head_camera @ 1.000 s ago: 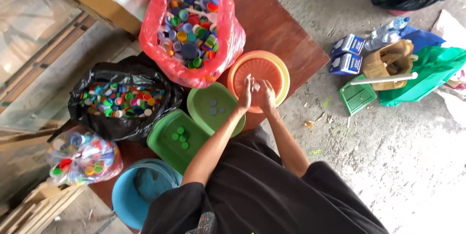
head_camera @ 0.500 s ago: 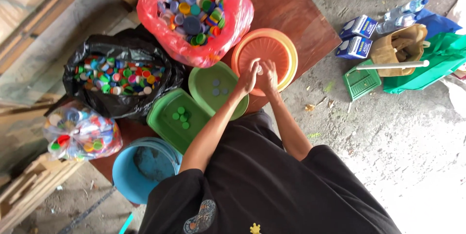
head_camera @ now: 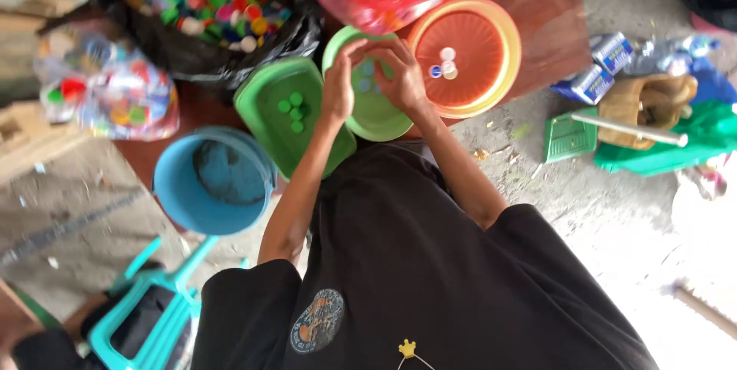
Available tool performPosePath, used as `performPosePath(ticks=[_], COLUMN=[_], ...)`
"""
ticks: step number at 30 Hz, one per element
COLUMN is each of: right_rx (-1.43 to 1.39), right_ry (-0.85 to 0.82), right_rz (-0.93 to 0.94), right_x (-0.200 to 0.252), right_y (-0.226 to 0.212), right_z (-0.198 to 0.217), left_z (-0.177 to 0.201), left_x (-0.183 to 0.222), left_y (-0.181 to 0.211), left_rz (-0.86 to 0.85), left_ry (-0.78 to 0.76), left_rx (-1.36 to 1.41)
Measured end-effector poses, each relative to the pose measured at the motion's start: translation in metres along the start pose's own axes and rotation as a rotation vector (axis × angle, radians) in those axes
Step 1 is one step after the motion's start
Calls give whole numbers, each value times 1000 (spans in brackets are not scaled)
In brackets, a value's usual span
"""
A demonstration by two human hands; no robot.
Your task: Sort various colored plastic bottle caps from large bags into smaller containers.
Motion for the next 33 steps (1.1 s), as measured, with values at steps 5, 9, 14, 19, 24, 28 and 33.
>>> performPosePath(ticks=[5, 9, 14, 19, 24, 28, 33], right_rx=[-56, -92, -106, -114, -149, -116, -170], right_ry=[-223, -298, -380, -424, -417, -371, -416], right_rz=[138, 283, 377, 374, 313, 295, 184], right_x=[-35, -58, -81, -92, -104, -110, -123], right_y=[-29, -40, -50, -46, -44, -24, -29], right_z=[-49, -88, -121, -148, -164, -184, -198], left_z=[61, 97, 122, 142, 158, 172, 193], left_x=[34, 49, 58, 51, 45, 34, 19], left_y=[10, 22, 28, 3, -11, -25, -42], left_rz=[-53, -75, -113, -159, -207, -245, -196], left_ry=[231, 377, 476, 520, 566, 670, 814], left_rx=[39, 24, -7, -13, 14, 43, 181])
Point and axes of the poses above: each hand's wrist, its own x-axis away from the middle knuckle, its own z-axis out of the back of the hand, y = z × x, the point moved 4 cm from there along -x, towards the middle knuckle, and after that the axes turned 9 degrees about -y, right-handed, at the moved point
